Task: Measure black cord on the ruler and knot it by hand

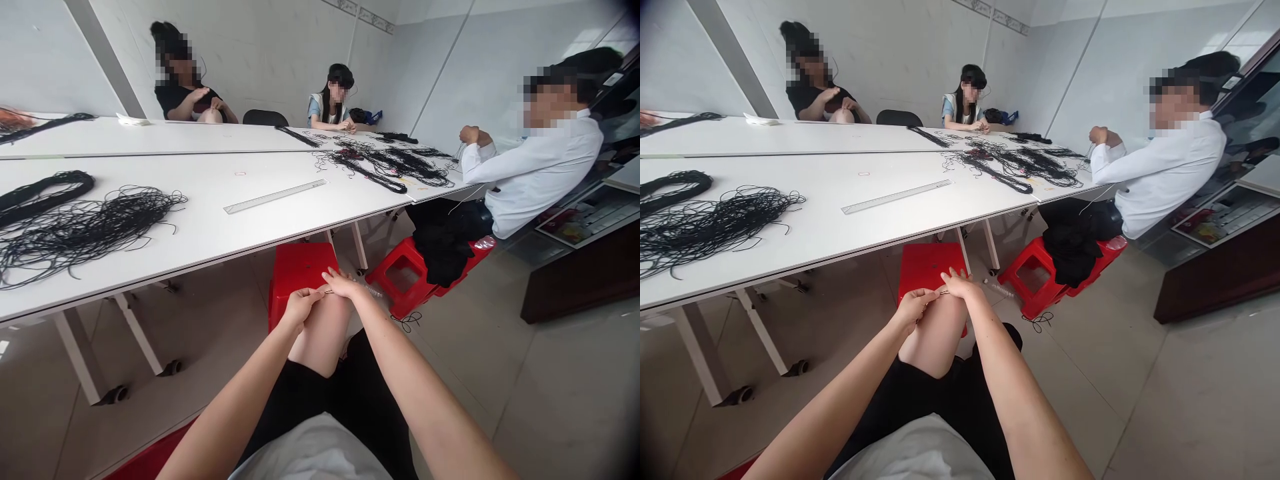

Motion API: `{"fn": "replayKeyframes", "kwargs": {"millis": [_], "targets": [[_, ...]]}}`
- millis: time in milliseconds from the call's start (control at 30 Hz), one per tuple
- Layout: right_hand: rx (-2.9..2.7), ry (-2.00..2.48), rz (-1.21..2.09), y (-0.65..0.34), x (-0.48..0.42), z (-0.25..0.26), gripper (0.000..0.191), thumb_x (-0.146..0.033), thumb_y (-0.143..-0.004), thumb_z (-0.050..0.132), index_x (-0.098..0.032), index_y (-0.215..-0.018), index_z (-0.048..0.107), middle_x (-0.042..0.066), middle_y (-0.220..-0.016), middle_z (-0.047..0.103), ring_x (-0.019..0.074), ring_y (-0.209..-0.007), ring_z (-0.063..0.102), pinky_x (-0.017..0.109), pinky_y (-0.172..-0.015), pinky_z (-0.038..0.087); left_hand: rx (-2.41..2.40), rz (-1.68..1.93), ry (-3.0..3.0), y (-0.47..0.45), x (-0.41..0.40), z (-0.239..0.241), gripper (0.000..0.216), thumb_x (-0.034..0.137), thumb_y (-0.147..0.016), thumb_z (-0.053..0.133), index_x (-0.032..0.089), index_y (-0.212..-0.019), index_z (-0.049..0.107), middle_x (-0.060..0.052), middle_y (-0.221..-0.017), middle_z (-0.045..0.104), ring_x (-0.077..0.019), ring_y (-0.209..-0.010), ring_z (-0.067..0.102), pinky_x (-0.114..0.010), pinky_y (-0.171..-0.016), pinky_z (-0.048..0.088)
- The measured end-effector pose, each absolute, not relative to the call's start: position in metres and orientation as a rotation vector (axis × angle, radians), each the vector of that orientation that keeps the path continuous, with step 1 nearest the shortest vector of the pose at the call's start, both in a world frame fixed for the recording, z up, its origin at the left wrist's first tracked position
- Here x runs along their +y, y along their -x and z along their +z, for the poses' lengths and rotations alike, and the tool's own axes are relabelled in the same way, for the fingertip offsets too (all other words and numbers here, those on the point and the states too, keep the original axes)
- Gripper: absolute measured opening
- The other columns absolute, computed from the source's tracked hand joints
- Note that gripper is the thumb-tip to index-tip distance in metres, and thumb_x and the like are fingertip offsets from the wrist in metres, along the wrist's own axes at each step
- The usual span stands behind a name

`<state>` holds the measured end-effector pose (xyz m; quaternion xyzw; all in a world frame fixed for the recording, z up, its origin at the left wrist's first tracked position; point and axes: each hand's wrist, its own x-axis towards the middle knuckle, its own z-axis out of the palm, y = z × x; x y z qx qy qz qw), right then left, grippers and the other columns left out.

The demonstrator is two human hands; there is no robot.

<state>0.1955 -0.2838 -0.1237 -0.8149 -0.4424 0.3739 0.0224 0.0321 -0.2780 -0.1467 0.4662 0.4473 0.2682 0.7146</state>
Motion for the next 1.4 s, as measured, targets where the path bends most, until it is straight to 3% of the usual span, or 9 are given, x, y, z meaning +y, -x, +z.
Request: {"fn": "replayKeyframes", "kwargs": {"millis": [267, 700, 1400], "targets": [[-1.366, 2.539, 1.188, -0.196, -0.281, -0.122, 0.075, -0.074, -0.084, 0.017, -0.037, -0.148, 0.005, -0.001, -0.157, -0.003, 0.0312, -0.141, -0.009, 0.058, -0.109, 0.005, 0.983, 0.596, -1.043, -0.031, -0.278, -0.147, 0.023, 0.037, -0.064, 0.074, 0.017, -0.063, 0.063, 0.004, -0.05, 0.047, -0.0067, -0.045, 0.035, -0.022, -0.047, 0.026], [-1.296, 2.578, 1.119, -0.192, -0.281, -0.119, 0.074, -0.07, -0.086, 0.013, -0.033, -0.149, 0.003, 0.001, -0.157, 0.0, 0.0332, -0.141, -0.006, 0.058, -0.109, -0.001, 1.002, 0.605, -1.06, -0.031, -0.278, -0.141, 0.02, 0.034, -0.064, 0.073, 0.017, -0.063, 0.064, 0.003, -0.055, 0.053, -0.007, -0.046, 0.037, -0.022, -0.047, 0.028], [-1.229, 2.62, 0.982, -0.196, -0.266, -0.14, 0.078, -0.072, -0.084, 0.015, -0.029, -0.149, 0.01, 0.006, -0.156, 0.011, 0.0365, -0.141, 0.004, 0.06, -0.107, 0.006, 0.992, 0.653, -1.046, -0.029, -0.279, -0.139, 0.022, 0.035, -0.064, 0.074, 0.016, -0.062, 0.062, 0.001, -0.059, 0.056, -0.0084, -0.051, 0.043, -0.022, -0.051, 0.033]]}}
